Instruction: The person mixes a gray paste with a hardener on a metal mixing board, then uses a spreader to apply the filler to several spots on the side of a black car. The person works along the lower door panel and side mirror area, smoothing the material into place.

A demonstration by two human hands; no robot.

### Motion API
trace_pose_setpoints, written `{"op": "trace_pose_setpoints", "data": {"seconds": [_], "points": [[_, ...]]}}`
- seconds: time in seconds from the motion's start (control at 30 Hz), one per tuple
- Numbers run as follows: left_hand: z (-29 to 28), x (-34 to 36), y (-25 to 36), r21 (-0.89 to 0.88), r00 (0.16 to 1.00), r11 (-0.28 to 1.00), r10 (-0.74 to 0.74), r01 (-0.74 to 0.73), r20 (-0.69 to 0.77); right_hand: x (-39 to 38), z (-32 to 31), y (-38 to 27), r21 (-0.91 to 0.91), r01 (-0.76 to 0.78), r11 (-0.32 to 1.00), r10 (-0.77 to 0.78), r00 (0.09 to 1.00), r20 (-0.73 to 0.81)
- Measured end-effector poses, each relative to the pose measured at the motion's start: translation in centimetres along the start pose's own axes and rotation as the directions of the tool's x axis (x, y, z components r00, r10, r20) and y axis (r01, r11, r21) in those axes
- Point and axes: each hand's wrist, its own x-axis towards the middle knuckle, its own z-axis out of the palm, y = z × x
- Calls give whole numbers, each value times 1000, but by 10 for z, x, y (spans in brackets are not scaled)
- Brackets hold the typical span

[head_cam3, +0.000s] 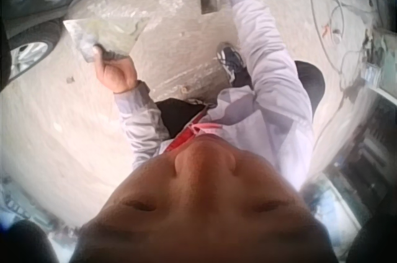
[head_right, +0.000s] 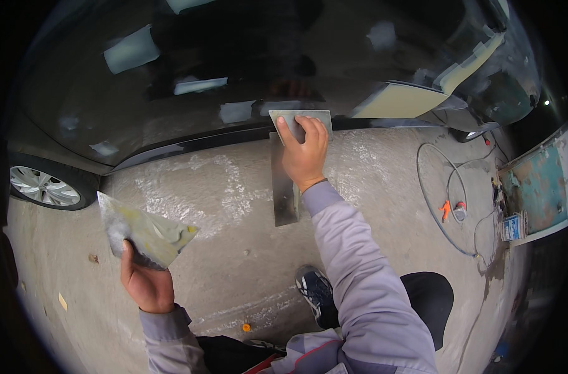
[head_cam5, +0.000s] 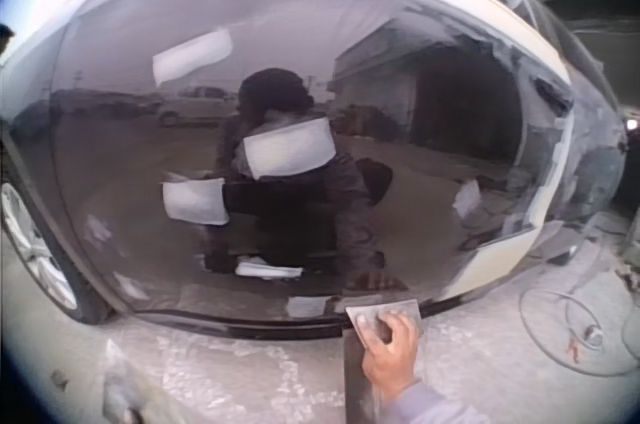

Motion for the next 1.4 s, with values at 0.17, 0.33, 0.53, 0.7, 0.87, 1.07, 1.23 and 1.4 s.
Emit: {"op": "trace_pose_setpoints", "data": {"seconds": [0.17,0.33,0.53,0.7,0.87,1.07,1.23,1.4], "points": [[3,2,-5,7,1000,1000,-17,17,4,15,6,5,-2,24,1000,-24,999,-22],[0,0,2,4,999,1000,-8,8,-34,5,34,-4,6,-19,1000,19,998,-54],[-6,-1,9,-8,999,1000,1,-1,-49,-18,53,-12,44,2,999,-2,1000,5],[-7,0,7,-21,996,1000,-11,9,-84,-27,43,-10,81,49,996,-57,993,101],[2,6,-4,-61,997,996,-65,63,-37,-23,-8,5,61,-73,995,63,987,151],[23,17,-41,-120,981,974,-191,194,37,-37,-100,22,425,-771,475,825,558,90],[42,13,-70,-143,936,926,-336,348,106,-14,-152,9,770,-478,-423,891,-65,449],[67,-4,-83,-167,927,914,-351,371,134,33,-181,-68,713,-410,-569,587,405,701]]}}
